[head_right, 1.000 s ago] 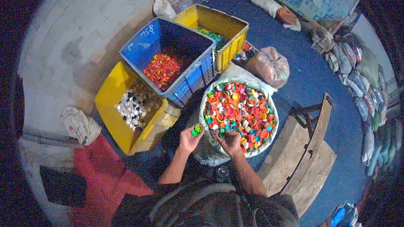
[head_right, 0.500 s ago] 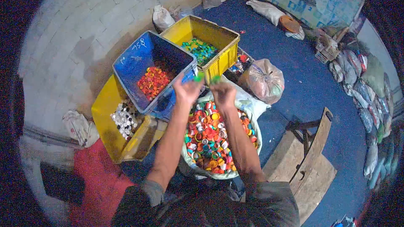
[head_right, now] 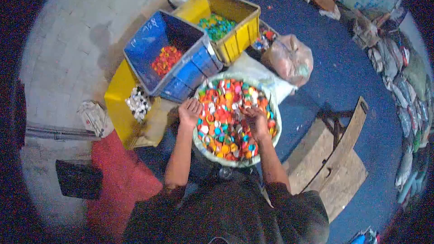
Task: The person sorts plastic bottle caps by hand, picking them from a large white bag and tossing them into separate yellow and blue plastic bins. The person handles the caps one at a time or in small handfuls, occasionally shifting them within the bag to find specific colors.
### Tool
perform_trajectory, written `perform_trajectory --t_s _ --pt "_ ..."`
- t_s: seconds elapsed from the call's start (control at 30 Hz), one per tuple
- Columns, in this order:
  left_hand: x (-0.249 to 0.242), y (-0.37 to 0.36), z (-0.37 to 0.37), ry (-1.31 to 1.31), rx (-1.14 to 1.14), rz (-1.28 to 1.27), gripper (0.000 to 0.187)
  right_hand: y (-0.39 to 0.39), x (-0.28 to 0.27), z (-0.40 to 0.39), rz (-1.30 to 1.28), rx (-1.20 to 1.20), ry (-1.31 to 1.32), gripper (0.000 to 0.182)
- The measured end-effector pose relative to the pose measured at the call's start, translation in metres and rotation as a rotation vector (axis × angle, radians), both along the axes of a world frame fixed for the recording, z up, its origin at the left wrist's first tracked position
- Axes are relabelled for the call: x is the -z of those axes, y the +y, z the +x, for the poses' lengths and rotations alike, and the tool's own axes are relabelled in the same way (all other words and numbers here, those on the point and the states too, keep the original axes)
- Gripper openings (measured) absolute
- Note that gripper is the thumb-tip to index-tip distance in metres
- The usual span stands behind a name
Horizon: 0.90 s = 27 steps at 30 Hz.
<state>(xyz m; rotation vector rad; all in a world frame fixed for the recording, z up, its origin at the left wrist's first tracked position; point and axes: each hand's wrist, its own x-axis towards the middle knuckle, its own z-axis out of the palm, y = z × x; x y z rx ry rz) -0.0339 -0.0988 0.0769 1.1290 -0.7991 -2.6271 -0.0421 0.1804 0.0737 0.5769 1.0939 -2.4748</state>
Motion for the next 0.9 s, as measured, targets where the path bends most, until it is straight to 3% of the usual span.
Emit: perform_trajectory --t_s 0.07,0.1,0.17,0.2,0.3,0.4,0.53,0.63,0.67,0.77,0.9 --pt "0.022 0.001 0.037 -0.077 0.111 -0.196 0.025 0.014 0.002 0.041 0.151 0.038 -0.039 0.035" --pt "0.027 0.004 0.052 -0.139 0.240 -0.416 0.035 0.016 -0.011 0.059 0.235 0.031 -0.030 0.031" --pt "0.051 0.006 0.085 -0.122 0.288 -0.616 0.036 0.028 0.018 0.090 0.356 -0.016 -0.015 0.032" --pt "0.035 0.014 0.102 -0.091 0.221 -0.699 0.038 0.029 0.021 0.104 0.395 -0.041 -0.002 0.031" --pt "0.050 0.011 0.134 -0.105 0.382 -1.056 0.041 0.029 0.048 0.141 0.444 -0.008 0.104 0.028" --pt "0.090 0.007 0.146 0.047 0.452 -1.042 0.044 0.014 0.025 0.171 0.631 0.073 0.063 0.026" --pt "0.095 0.019 0.141 0.068 0.487 -1.452 0.038 0.021 0.029 0.209 0.600 0.108 0.017 0.025" --pt "0.107 0.030 0.117 0.125 0.536 -1.342 0.032 0.027 0.030 0.232 0.633 0.160 -0.001 0.024" --pt "0.117 0.034 0.109 0.206 0.472 -1.570 0.041 0.030 0.032 0.238 0.633 0.163 -0.021 0.024" --pt "0.101 0.044 0.092 0.223 0.487 -1.861 0.038 0.041 0.051 0.247 0.657 0.163 -0.028 0.026" --pt "0.085 0.058 0.075 -0.001 0.632 -1.771 0.031 0.047 0.066 0.244 0.702 0.154 0.011 0.026"
